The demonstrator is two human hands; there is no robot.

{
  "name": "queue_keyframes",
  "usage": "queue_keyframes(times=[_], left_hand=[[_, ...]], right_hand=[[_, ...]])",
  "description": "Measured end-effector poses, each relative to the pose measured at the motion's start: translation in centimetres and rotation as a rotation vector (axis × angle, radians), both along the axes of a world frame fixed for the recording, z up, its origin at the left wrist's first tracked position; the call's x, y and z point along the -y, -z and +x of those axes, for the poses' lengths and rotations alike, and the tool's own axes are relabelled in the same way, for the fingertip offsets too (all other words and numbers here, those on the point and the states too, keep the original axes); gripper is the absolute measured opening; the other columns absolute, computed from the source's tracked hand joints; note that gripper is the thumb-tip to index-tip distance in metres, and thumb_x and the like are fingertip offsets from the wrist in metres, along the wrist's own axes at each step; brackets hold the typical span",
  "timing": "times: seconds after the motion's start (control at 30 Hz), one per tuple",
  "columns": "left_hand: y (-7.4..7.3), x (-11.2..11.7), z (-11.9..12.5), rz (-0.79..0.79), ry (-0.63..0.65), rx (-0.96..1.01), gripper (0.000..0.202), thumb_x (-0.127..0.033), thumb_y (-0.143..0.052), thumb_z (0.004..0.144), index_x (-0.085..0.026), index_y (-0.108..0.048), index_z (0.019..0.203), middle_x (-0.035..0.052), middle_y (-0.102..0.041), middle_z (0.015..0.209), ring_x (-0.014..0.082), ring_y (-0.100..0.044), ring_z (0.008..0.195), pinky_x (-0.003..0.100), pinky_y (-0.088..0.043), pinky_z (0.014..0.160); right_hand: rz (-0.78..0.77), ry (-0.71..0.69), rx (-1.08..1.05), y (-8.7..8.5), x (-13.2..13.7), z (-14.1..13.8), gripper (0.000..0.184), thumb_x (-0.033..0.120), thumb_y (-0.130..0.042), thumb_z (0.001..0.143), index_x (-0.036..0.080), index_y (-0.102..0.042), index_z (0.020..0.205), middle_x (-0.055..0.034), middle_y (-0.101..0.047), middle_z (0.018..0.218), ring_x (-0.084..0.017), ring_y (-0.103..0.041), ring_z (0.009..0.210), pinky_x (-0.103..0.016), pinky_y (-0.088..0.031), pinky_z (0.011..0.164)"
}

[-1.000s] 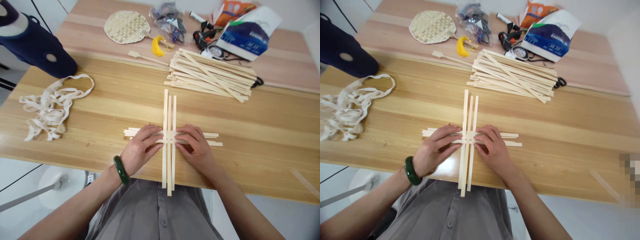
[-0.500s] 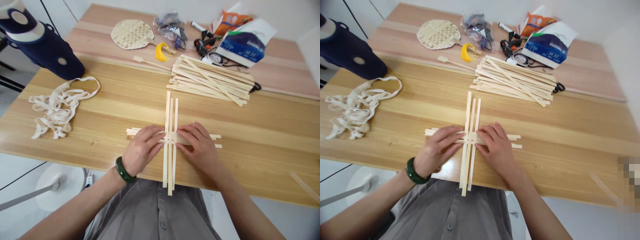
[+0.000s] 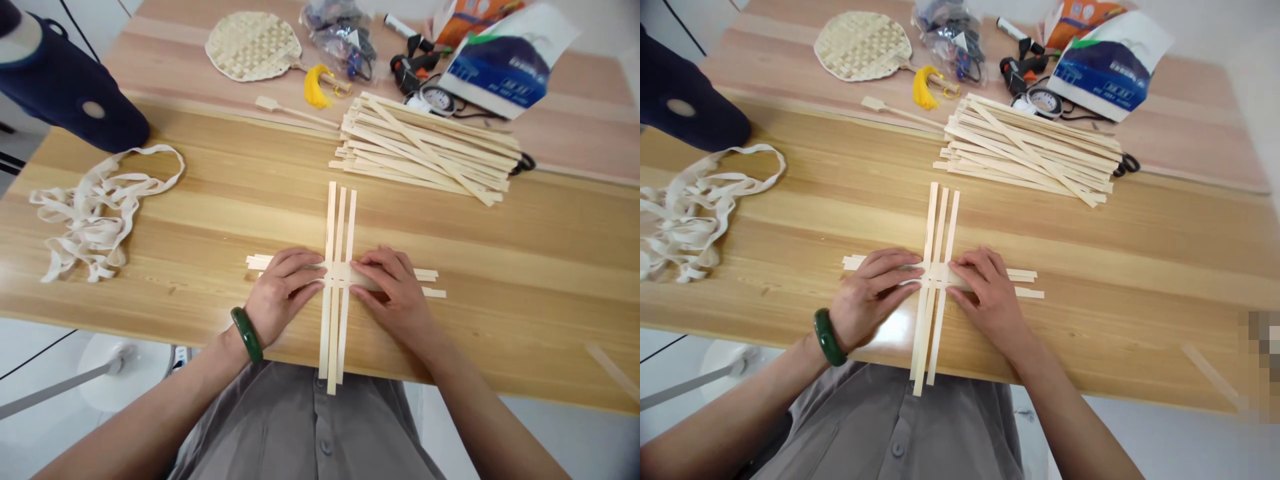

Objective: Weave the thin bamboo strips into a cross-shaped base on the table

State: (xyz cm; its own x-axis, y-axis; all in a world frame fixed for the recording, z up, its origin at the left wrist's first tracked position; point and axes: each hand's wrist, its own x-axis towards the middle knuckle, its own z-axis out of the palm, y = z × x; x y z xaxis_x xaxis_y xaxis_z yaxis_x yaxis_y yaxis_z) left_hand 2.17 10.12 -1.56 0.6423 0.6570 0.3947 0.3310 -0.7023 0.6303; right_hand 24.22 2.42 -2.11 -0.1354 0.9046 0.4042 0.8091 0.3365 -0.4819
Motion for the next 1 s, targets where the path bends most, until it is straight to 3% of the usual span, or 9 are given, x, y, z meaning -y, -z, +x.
queue_keyframes(times=[0.63, 0.87, 1.0], left_hand=[[0.2, 0.2, 0.1, -0.028, -0.031, 0.021, 0.014, -0.016, -0.069, 0.087, -0.019, -0.072, 0.101, 0.0068, -0.071, 0.111, 0.0212, -0.062, 0.109, 0.042, -0.054, 0.096], [0.0, 0.4, 0.3, 0.024, -0.034, -0.027, 0.02, -0.016, -0.067, 0.088, -0.017, -0.067, 0.108, 0.0078, -0.07, 0.112, 0.0214, -0.061, 0.108, 0.041, -0.054, 0.095], [-0.1, 0.4, 0.3, 0.043, -0.021, -0.061, 0.02, -0.017, -0.065, 0.089, -0.017, -0.067, 0.109, 0.0075, -0.069, 0.113, 0.0218, -0.06, 0.109, 0.041, -0.054, 0.094]], right_hand=[[0.028, 0.006, -0.022, 0.3, 0.0, -0.2, 0.024, 0.025, -0.063, 0.091, 0.021, -0.067, 0.114, -0.0083, -0.064, 0.106, -0.025, -0.057, 0.105, -0.052, -0.047, 0.104], [-0.013, 0.023, -0.019, -1.0, -0.1, -0.3, 0.029, 0.023, -0.06, 0.092, 0.018, -0.063, 0.121, -0.0107, -0.066, 0.111, -0.026, -0.057, 0.108, -0.047, -0.054, 0.094], [0.039, 0.031, -0.034, -2.0, -0.9, -0.2, 0.02, 0.02, -0.056, 0.093, 0.02, -0.068, 0.11, -0.0091, -0.069, 0.105, -0.025, -0.06, 0.104, -0.047, -0.053, 0.094]])
